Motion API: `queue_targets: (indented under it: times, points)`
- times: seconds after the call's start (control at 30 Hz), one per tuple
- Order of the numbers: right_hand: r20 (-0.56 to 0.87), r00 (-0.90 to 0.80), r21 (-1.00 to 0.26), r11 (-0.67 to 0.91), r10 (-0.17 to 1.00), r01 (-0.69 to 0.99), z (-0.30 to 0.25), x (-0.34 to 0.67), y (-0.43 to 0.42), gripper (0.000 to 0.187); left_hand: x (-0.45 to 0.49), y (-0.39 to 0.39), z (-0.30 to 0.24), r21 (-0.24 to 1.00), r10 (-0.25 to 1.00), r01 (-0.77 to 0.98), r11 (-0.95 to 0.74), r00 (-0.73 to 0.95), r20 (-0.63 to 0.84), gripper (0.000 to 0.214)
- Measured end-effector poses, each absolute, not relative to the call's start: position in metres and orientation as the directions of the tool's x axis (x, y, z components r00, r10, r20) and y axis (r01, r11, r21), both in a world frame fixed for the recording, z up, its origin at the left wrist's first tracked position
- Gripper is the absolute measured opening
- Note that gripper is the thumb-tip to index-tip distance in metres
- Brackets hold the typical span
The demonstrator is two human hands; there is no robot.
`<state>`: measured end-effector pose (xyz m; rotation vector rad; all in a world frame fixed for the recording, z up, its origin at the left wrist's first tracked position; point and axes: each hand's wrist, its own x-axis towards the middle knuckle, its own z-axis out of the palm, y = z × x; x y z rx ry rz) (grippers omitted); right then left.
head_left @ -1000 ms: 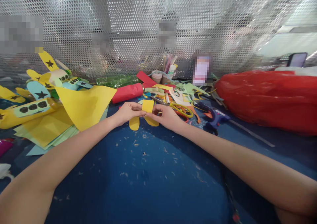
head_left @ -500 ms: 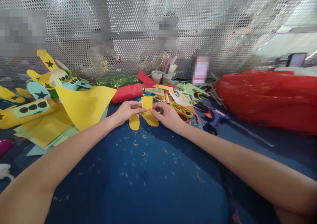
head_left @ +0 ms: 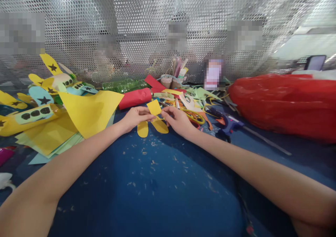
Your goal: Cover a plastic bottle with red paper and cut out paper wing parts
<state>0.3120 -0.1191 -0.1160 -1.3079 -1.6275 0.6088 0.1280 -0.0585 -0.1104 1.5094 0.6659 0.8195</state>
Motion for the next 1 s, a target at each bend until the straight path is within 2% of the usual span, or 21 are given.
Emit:
queue_targets:
  times: [0.37, 0.57, 0.73, 1.0]
  points:
    - [0.372, 0.005, -0.814, 0.323, 0.928, 0.483, -0.1191, 0.3134, -0.1164, 0.019, 0.1276, -0.0597, -0.1097, 0.992, 0.777, -0.008, -0.126, 0.622, 0.103, 0.025]
    - [0.378, -0.059, -0.802, 0.358, 0.924, 0.478, -0.1174, 0.3128, -0.1183, 0.023, 0.1283, -0.0579, -0.1127, 0.981, 0.796, 0.083, -0.176, 0.598, 0.093, 0.019]
    - [0.363, -0.16, -0.767, 0.391, 0.918, 0.509, -0.1181, 0.3133, -0.1193, 0.028, 0.1273, -0.056, -0.1154, 0.977, 0.771, 0.077, -0.196, 0.628, 0.105, 0.026]
    - [0.385, -0.158, -0.752, 0.409, 0.909, 0.517, -0.1185, 0.3142, -0.1194, 0.024, 0.1271, -0.0555, -0.1156, 0.971, 0.761, 0.116, -0.208, 0.644, 0.086, 0.026]
